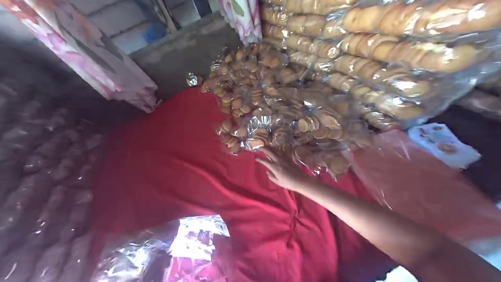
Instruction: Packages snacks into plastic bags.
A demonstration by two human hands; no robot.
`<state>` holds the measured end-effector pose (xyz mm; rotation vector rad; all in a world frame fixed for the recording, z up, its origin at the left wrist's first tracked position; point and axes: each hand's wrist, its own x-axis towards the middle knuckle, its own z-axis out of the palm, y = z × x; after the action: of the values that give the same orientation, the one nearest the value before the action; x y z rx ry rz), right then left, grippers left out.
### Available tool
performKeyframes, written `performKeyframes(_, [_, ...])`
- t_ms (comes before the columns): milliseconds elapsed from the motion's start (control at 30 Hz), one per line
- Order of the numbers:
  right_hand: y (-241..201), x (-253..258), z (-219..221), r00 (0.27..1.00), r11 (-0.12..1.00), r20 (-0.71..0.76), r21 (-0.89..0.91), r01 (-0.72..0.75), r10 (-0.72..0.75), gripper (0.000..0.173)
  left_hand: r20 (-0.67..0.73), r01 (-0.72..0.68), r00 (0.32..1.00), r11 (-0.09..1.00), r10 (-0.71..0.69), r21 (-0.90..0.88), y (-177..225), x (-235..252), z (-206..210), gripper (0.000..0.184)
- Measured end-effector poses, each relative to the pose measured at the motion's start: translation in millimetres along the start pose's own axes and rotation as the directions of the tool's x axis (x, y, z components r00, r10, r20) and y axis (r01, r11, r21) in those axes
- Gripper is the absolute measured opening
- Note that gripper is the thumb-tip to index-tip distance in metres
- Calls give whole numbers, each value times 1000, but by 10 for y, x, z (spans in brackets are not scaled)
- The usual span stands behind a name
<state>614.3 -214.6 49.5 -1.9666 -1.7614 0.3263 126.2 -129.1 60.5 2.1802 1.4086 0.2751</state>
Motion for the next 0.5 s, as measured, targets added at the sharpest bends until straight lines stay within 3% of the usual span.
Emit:
performKeyframes(100, [349, 536, -50, 993, 991, 119, -133, 34, -18, 79, -170, -254, 952, 967, 253, 19, 1310, 424, 204, 28])
performKeyframes(167, [492, 754, 2, 978, 989, 209, -144, 17, 14, 98, -132, -466, 877, 885, 462, 6, 1946, 1026, 445, 34])
performKeyframes(200, [516, 773, 35, 972, 990, 232, -142, 5, 28, 100, -101, -530, 844, 848, 527, -9, 2140, 1385, 588, 36])
performKeyframes(233, [511, 730, 74, 970, 991, 240, -136, -4, 36, 97, -80, -554, 831, 832, 551, -26, 2272, 1767, 735, 37])
performKeyframes(300, [497, 508, 186, 978, 992, 204, -125, -23, 48, 82, -75, -495, 868, 867, 491, -58, 2413, 2556, 1014, 39])
performKeyframes(367, [564, 169, 359, 999, 987, -41, -161, 13, -20, 61, -48, -357, 934, 932, 355, -65, 2480, 3254, 1264, 46])
performKeyframes(433, [652, -58, 441, 976, 985, -196, -157, 68, -99, 49, 46, -287, 956, 957, 289, -45, 2477, 3736, 1500, 58])
performKeyframes(500, [762, -158, 436, 966, 982, -191, -111, 156, -175, 36, 150, -350, 929, 935, 339, 53, 2520, 3869, 1694, 59])
